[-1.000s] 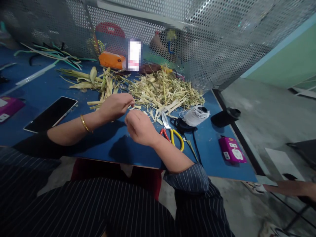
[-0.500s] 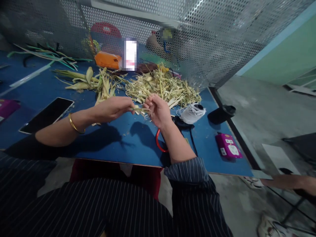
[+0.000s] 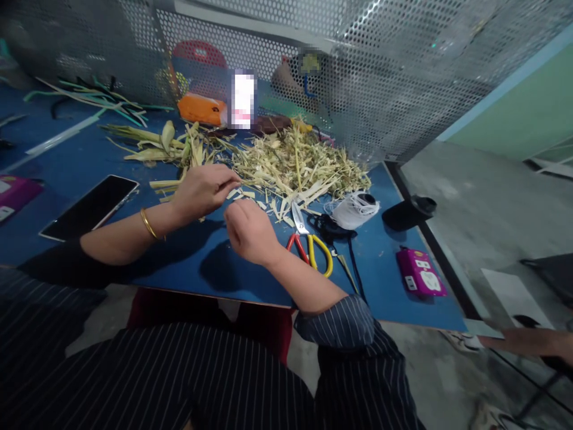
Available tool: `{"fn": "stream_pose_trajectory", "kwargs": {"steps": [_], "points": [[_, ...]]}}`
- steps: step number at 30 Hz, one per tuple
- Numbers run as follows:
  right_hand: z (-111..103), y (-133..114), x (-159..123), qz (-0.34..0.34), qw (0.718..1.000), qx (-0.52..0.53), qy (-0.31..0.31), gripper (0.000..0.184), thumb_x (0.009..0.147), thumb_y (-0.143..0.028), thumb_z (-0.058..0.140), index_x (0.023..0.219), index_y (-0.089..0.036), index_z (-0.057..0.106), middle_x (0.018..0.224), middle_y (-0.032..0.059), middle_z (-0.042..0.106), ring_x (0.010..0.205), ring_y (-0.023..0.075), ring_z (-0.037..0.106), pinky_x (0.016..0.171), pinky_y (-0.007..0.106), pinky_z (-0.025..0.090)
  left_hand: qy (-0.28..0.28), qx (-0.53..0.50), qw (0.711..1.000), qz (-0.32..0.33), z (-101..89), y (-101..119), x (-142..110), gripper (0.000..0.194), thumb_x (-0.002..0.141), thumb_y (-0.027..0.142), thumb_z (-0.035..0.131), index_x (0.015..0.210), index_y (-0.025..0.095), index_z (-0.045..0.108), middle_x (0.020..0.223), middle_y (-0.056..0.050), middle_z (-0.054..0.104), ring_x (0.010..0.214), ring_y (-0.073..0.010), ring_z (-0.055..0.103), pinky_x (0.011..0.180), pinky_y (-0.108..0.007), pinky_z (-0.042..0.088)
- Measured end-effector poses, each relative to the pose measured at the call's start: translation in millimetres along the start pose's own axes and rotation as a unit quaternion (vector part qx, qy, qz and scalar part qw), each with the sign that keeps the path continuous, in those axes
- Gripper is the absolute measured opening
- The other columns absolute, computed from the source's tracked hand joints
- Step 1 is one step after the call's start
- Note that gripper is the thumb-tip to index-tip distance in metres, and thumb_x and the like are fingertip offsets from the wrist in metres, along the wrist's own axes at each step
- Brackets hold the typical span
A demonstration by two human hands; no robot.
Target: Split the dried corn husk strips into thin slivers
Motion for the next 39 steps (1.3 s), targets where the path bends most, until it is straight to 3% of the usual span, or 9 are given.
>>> {"fn": "stream_pose_trajectory", "kwargs": {"steps": [5,9,15,18,23,25,31,35,39], "points": [[-36,19,8,0.081,0.984,0.133,0.084,0.022,0.094,-0.026,0.040,0.072,-0.023,0.042,0.069,0.0001,0.045,0.065,0.0148,0.044,0.065,0.032,0.038,-0.117,0.068,0.985,0.106,15.9,19,-3,0.024,0.085,0.014,0.046,0.079,0.015,0.069,0.075,-0.008,0.065,0.069,-0.0195,0.060,0.062,-0.030,0.041],[-42,66,8,0.232,0.879,0.394,0.131,0.025,0.090,-0.034,0.049,0.070,-0.024,0.039,0.063,-0.0043,0.035,0.056,0.0115,0.042,0.058,0.028,0.040,-0.156,-0.085,0.968,0.179,8.5,33,-4,0.023,0.090,0.023,0.049,0.081,0.019,0.070,0.077,-0.004,0.067,0.070,-0.0149,0.061,0.064,-0.025,0.043],[-6,96,-2,0.341,0.770,0.532,0.087,0.022,0.082,-0.035,0.057,0.072,-0.023,0.041,0.065,-0.0037,0.045,0.058,0.0105,0.047,0.060,0.027,0.049,-0.032,-0.204,0.978,-0.001,-14.1,4,7,0.024,0.088,0.032,0.055,0.084,0.016,0.071,0.075,-0.004,0.070,0.068,-0.0143,0.061,0.064,-0.025,0.045],[9,86,-6,0.335,0.781,0.521,0.082,0.019,0.084,-0.036,0.056,0.076,-0.022,0.047,0.074,-0.0010,0.055,0.069,0.0115,0.057,0.069,0.028,0.052,0.009,-0.173,0.982,-0.080,-13.4,-12,6,0.023,0.086,0.029,0.054,0.081,0.015,0.071,0.074,-0.004,0.071,0.067,-0.0147,0.061,0.064,-0.026,0.045],[-5,46,1,0.196,0.941,0.269,0.054,0.027,0.092,-0.040,0.050,0.072,-0.023,0.052,0.073,0.0004,0.057,0.074,0.0143,0.055,0.078,0.033,0.049,-0.019,-0.004,0.999,-0.034,2.3,-12,2,0.025,0.087,0.024,0.049,0.082,0.014,0.072,0.083,-0.009,0.072,0.078,-0.0208,0.065,0.070,-0.031,0.046],[-13,37,4,0.159,0.963,0.213,0.039,0.028,0.093,-0.040,0.049,0.072,-0.022,0.054,0.072,0.0008,0.056,0.073,0.0147,0.054,0.078,0.033,0.047,-0.089,0.044,0.995,0.032,15.0,-3,-1,0.024,0.085,0.018,0.048,0.081,0.014,0.072,0.081,-0.010,0.070,0.075,-0.0214,0.064,0.067,-0.031,0.044],[-17,73,3,0.290,0.840,0.453,0.066,0.026,0.084,-0.038,0.058,0.069,-0.022,0.043,0.066,-0.0039,0.047,0.056,0.0097,0.046,0.058,0.027,0.044,-0.221,-0.165,0.948,0.161,11.5,29,-8,0.019,0.087,0.024,0.053,0.083,0.021,0.071,0.081,-0.004,0.071,0.075,-0.0143,0.064,0.069,-0.023,0.045],[-3,85,-2,0.341,0.770,0.536,0.063,0.023,0.078,-0.035,0.061,0.073,-0.022,0.043,0.067,-0.0035,0.050,0.057,0.0098,0.048,0.060,0.027,0.048,-0.124,-0.249,0.959,0.045,-8.2,14,4,0.022,0.088,0.031,0.054,0.084,0.017,0.072,0.070,-0.003,0.068,0.064,-0.0124,0.060,0.063,-0.023,0.044],[9,82,-6,0.343,0.771,0.529,0.090,0.018,0.082,-0.034,0.059,0.076,-0.023,0.046,0.074,-0.0013,0.059,0.068,0.0112,0.058,0.072,0.029,0.054,-0.013,-0.226,0.970,-0.085,-9.9,-10,6,0.024,0.084,0.031,0.058,0.078,0.014,0.073,0.061,-0.001,0.063,0.055,-0.0114,0.052,0.055,-0.024,0.039]]}}
Point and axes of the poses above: each hand's wrist, its own x-axis towards the middle knuckle, its own z-axis out of the palm, y = z × x, the point moved 8 cm from there along x, towards the middle knuckle
